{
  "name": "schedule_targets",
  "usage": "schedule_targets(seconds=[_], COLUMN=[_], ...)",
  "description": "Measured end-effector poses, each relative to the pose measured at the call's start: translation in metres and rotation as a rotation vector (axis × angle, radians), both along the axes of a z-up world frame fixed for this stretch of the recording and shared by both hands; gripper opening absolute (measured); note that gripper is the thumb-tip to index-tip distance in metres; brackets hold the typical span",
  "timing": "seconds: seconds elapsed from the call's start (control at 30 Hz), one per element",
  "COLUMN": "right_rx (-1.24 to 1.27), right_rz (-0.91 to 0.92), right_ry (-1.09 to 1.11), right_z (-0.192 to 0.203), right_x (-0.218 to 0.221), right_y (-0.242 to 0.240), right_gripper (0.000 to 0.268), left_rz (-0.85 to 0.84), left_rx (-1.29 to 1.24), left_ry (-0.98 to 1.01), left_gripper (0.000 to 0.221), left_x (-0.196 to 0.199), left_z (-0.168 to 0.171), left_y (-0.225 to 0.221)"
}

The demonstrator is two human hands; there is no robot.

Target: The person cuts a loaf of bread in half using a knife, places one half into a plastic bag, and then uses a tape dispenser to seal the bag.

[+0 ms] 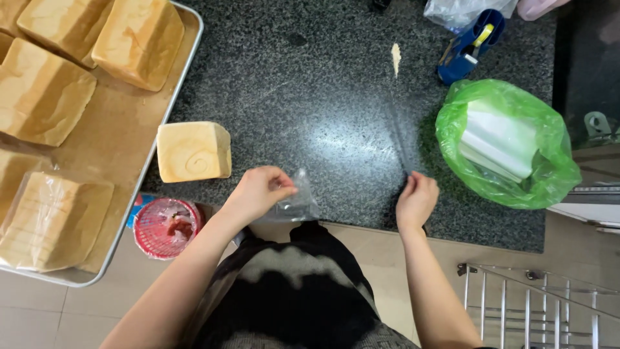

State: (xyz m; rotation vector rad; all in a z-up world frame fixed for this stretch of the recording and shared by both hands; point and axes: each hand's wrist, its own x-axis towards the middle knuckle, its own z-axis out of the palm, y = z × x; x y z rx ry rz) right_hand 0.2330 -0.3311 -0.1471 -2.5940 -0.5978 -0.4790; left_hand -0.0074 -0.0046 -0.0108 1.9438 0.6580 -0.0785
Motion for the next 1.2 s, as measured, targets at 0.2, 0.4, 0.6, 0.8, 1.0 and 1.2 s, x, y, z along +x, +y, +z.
schedule_targets(seconds=[0.2,0.4,0.6,0.8,1.0,1.2], right_rx=[0.184,-0.011,-0.06,-0.041,-0.03,0.111], right_rz=[0.268,0.711,0.693,0.349,0.22,0.589], right_ry=[0.061,0.357,0.369,0.373,0.14,0.391], right_z=[0.036,0.044,0.024,0.012,-0.002,0.005], right_x=[-0.023,-0.056,-0.063,-0.015,0.06,-0.014], right_y=[0.043,0.102,0.139,0.136,0.109,0.181], right_gripper=[0.009,0.011,0.016,0.018,0.015,0.017], left_rz=[-0.046,-0.034,0.013,0.061,0.105,0.142], left_rx=[-0.004,0.023,0.031,-0.022,0.004,0.0], left_ry=[0.072,0.117,0.134,0.144,0.082,0.052], left_gripper=[0.015,0.015,0.014,0.015,0.014,0.015], left_x=[-0.002,-0.016,-0.026,-0.024,-0.028,-0.035], left_z=[0.013,0.021,0.027,0.025,0.021,0.013], left_y=[0.001,0.004,0.003,-0.003,-0.008,-0.009])
